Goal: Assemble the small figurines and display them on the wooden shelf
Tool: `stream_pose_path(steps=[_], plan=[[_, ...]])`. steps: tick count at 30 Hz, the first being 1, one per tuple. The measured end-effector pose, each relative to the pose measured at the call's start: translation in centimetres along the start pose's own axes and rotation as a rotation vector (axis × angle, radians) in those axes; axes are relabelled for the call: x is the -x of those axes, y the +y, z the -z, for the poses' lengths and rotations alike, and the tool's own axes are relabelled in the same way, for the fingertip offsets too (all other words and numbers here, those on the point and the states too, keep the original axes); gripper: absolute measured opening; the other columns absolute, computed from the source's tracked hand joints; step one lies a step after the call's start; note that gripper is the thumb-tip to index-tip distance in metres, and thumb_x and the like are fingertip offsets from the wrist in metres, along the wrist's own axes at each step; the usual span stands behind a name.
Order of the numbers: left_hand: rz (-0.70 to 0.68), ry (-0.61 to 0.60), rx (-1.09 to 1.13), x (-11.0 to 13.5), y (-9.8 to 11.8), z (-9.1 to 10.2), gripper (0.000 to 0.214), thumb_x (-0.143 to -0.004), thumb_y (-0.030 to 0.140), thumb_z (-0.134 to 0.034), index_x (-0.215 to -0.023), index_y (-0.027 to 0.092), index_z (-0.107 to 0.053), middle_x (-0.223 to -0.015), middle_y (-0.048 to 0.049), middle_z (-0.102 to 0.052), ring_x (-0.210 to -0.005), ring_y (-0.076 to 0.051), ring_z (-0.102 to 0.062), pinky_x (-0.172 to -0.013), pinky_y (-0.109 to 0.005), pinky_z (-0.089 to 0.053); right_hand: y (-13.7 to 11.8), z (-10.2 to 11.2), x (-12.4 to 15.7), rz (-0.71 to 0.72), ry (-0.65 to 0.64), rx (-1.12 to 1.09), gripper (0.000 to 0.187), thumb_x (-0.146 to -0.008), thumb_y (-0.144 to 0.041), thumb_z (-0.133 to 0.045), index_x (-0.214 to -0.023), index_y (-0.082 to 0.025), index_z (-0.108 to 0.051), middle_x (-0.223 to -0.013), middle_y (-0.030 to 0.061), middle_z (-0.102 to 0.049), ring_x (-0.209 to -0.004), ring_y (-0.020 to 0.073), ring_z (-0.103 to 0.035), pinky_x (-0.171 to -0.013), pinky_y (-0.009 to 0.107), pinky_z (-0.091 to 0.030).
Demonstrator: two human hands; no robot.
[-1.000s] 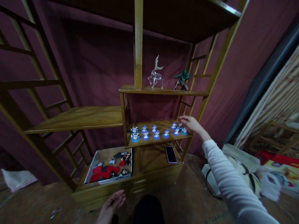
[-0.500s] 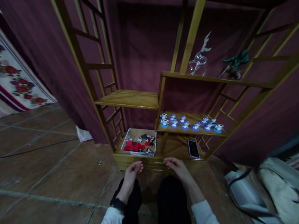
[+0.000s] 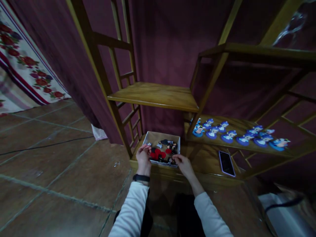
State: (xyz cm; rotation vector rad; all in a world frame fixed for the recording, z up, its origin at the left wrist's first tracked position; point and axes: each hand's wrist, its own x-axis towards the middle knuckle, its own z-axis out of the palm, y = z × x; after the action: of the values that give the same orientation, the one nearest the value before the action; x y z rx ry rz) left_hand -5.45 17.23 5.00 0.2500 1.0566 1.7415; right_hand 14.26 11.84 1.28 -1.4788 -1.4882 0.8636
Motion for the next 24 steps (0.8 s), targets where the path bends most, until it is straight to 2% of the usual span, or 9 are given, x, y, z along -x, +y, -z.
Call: stream_pose_path(steps=[3, 6, 9, 13, 16, 21, 24], plan=[[0.020, 0.082, 0.042, -2.6, 0.0, 0.0, 0.022, -0.063, -0.004, -0.051, -0.078, 0.011, -0.057, -0.063, -0.0017, -0.060, -0.048, -0.007, -0.056, -0.044, -0.015, -0.043, 1.3, -1.0, -2.8, -0.036, 0.038, 0.168, 0.024, -0.079, -0.027, -0.045, -0.091, -0.025, -0.065, -0.092, 0.0013, -0.068, -0.082, 0.0167, -0.063, -0.075, 0.028, -0.047], [0.205, 0.155, 0.085, -4.8, 0.1, 0.3, 0.025, -0.066, -0.007, -0.044, -0.078, 0.012, -0.054, -0.063, -0.0014, -0.059, -0.046, -0.006, -0.055, -0.041, -0.013, -0.042, 2.5, -2.2, -6.0, -0.060, 0.063, 0.348, 0.029, -0.080, -0.021, -0.041, -0.099, -0.026, -0.062, -0.102, 0.0017, -0.065, -0.091, 0.0160, -0.060, -0.082, 0.028, -0.044], [0.359, 0.126, 0.138, -6.4, 0.5, 0.1, 0.026, -0.069, -0.008, -0.041, -0.078, 0.014, -0.052, -0.062, -0.0009, -0.057, -0.047, -0.006, -0.055, -0.041, -0.012, -0.042, 3.1, -3.6, -9.5, -0.027, 0.102, 0.505, 0.034, -0.080, -0.015, -0.040, -0.106, -0.023, -0.059, -0.111, 0.0040, -0.061, -0.104, 0.0163, -0.053, -0.090, 0.028, -0.039], [0.362, 0.077, 0.157, -7.7, 1.3, 0.0, 0.024, -0.072, -0.006, -0.041, -0.078, 0.014, -0.053, -0.063, -0.0011, -0.057, -0.047, -0.006, -0.055, -0.041, -0.012, -0.043, 3.6, -5.1, -13.2, 0.018, 0.099, 0.714, 0.033, -0.078, -0.013, -0.044, -0.106, -0.021, -0.059, -0.109, 0.0067, -0.061, -0.109, 0.0192, -0.049, -0.095, 0.029, -0.032], [0.374, 0.063, 0.171, -8.1, 1.8, 0.3, 0.025, -0.073, -0.005, -0.041, -0.080, 0.014, -0.054, -0.064, -0.0023, -0.058, -0.049, -0.007, -0.057, -0.041, -0.013, -0.044, 3.7, -6.1, -14.3, 0.014, 0.056, 0.775, 0.033, -0.080, -0.013, -0.042, -0.108, -0.019, -0.059, -0.108, 0.0081, -0.061, -0.105, 0.0198, -0.049, -0.093, 0.030, -0.032], [0.415, 0.021, 0.195, -8.0, 2.4, 0.2, 0.025, -0.075, -0.005, -0.041, -0.081, 0.014, -0.056, -0.066, -0.0031, -0.060, -0.051, -0.007, -0.058, -0.043, -0.014, -0.045, 2.9, -8.0, -14.1, 0.106, -0.119, 0.724, 0.032, -0.082, -0.018, -0.046, -0.110, -0.025, -0.058, -0.112, 0.0034, -0.059, -0.107, 0.0171, -0.048, -0.091, 0.026, -0.033], [0.413, 0.021, 0.209, -7.9, 2.8, 0.2, 0.025, -0.075, -0.005, -0.041, -0.080, 0.014, -0.056, -0.066, -0.0031, -0.060, -0.052, -0.007, -0.058, -0.043, -0.014, -0.045, 2.2, -8.7, -13.8, 0.149, -0.101, 0.768, 0.030, -0.083, -0.022, -0.046, -0.109, -0.024, -0.059, -0.112, 0.0054, -0.058, -0.108, 0.0190, -0.046, -0.093, 0.028, -0.031]])
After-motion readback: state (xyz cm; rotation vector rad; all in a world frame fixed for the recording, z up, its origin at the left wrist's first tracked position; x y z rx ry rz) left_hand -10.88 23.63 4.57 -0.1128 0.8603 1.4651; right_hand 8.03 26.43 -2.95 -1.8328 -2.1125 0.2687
